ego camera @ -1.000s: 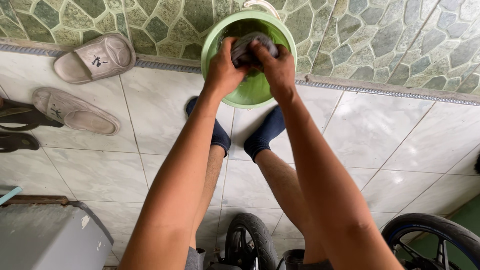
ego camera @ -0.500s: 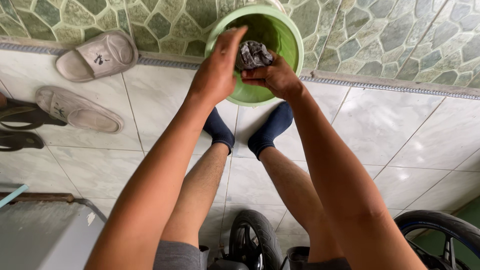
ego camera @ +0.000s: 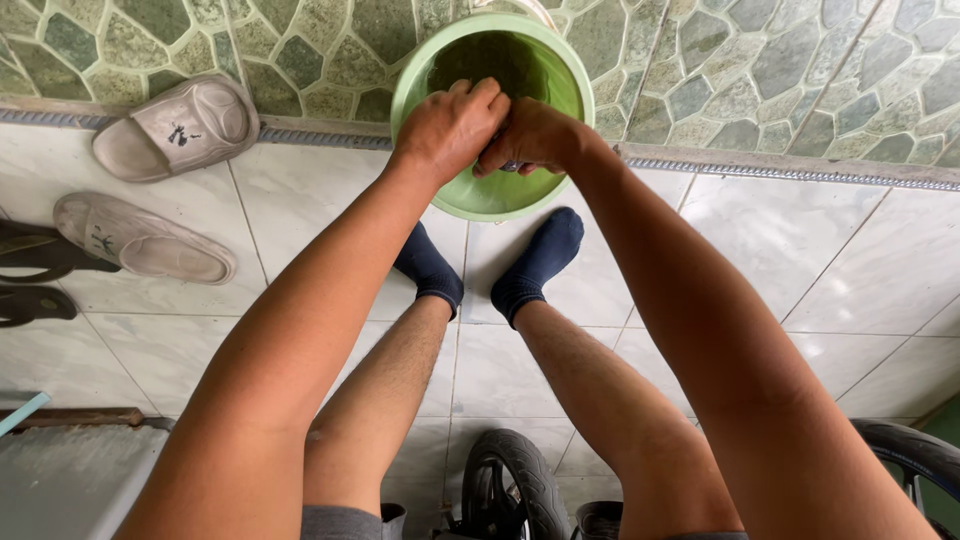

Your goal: The person wipes the blades and central hub of a blue fan blade assembly with a cloth. They dip the cloth into a bucket of water, wring it out, and continue wiping the fan blades.

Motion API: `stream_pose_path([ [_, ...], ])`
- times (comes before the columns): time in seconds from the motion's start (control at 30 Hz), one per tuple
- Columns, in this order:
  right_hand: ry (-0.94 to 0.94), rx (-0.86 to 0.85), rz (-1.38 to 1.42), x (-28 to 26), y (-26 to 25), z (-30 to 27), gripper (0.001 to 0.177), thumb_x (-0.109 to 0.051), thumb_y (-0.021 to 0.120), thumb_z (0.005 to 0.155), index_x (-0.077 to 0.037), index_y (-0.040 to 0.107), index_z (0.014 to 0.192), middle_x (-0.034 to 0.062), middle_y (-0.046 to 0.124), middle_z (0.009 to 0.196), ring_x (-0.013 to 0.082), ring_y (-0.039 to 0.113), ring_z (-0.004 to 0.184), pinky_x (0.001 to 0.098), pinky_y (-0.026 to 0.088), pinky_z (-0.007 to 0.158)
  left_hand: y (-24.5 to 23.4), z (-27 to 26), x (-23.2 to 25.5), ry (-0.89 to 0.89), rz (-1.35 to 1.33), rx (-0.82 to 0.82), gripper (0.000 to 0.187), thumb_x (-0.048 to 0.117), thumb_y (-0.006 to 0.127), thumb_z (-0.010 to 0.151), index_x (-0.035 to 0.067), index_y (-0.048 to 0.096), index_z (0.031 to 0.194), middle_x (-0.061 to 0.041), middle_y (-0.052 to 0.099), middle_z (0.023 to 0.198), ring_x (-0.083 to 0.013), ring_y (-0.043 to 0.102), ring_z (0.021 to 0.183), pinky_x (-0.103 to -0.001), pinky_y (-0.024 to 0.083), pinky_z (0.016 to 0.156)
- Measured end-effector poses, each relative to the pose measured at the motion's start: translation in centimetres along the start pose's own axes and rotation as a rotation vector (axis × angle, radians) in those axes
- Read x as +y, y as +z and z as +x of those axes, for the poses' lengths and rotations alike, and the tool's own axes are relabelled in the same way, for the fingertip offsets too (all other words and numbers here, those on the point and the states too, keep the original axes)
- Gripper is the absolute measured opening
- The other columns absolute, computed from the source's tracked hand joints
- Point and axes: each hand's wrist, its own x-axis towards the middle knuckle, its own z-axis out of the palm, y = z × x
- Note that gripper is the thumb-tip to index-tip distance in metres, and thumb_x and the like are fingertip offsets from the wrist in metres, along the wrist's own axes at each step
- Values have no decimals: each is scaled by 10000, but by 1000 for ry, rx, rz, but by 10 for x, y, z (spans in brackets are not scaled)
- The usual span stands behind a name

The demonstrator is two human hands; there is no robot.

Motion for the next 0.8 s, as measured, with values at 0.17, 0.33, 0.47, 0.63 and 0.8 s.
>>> stream_pose_path([
  [0.17, -270, 195, -278, 31, 16, 30, 233, -231, 836, 684, -38, 706, 706, 127, 682, 657, 239, 656, 613, 356, 531, 598, 9, 12, 6, -161, -79, -173, 81, 65, 675, 882, 45, 707, 954, -167, 737, 940, -311, 749, 865, -394, 614, 646],
  [0.33, -255, 368, -333, 31, 26, 33, 287, -283, 849, 620, -71, 757, 790, 154, 712, 719, 312, 716, 671, 397, 582, 681, 9, 21, 4, -261, -161, -399, 94, 72, 684, 847, 81, 773, 873, -183, 759, 912, -336, 754, 867, -431, 610, 697],
  [0.47, -233, 468, -370, 24, 32, 28, 317, -338, 853, 679, -76, 769, 835, 171, 729, 795, 350, 723, 734, 428, 583, 717, -5, 22, 0, -286, -168, -464, 116, 64, 707, 800, 91, 788, 879, -171, 759, 965, -336, 747, 897, -434, 604, 739],
  [0.63, -317, 642, -445, 31, 40, 37, 234, -302, 776, 756, -100, 767, 873, 188, 735, 835, 402, 709, 745, 470, 584, 713, -20, 29, -1, -344, -197, -541, 135, 102, 709, 800, 90, 792, 906, -177, 751, 998, -341, 737, 939, -438, 597, 794],
  [0.8, -394, 739, -558, 43, 40, 40, 235, -335, 771, 757, -120, 730, 845, 179, 730, 795, 392, 709, 694, 487, 582, 640, -19, 31, 0, -426, -301, -573, 181, 146, 718, 781, 81, 787, 936, -175, 742, 1041, -346, 720, 994, -432, 582, 856],
])
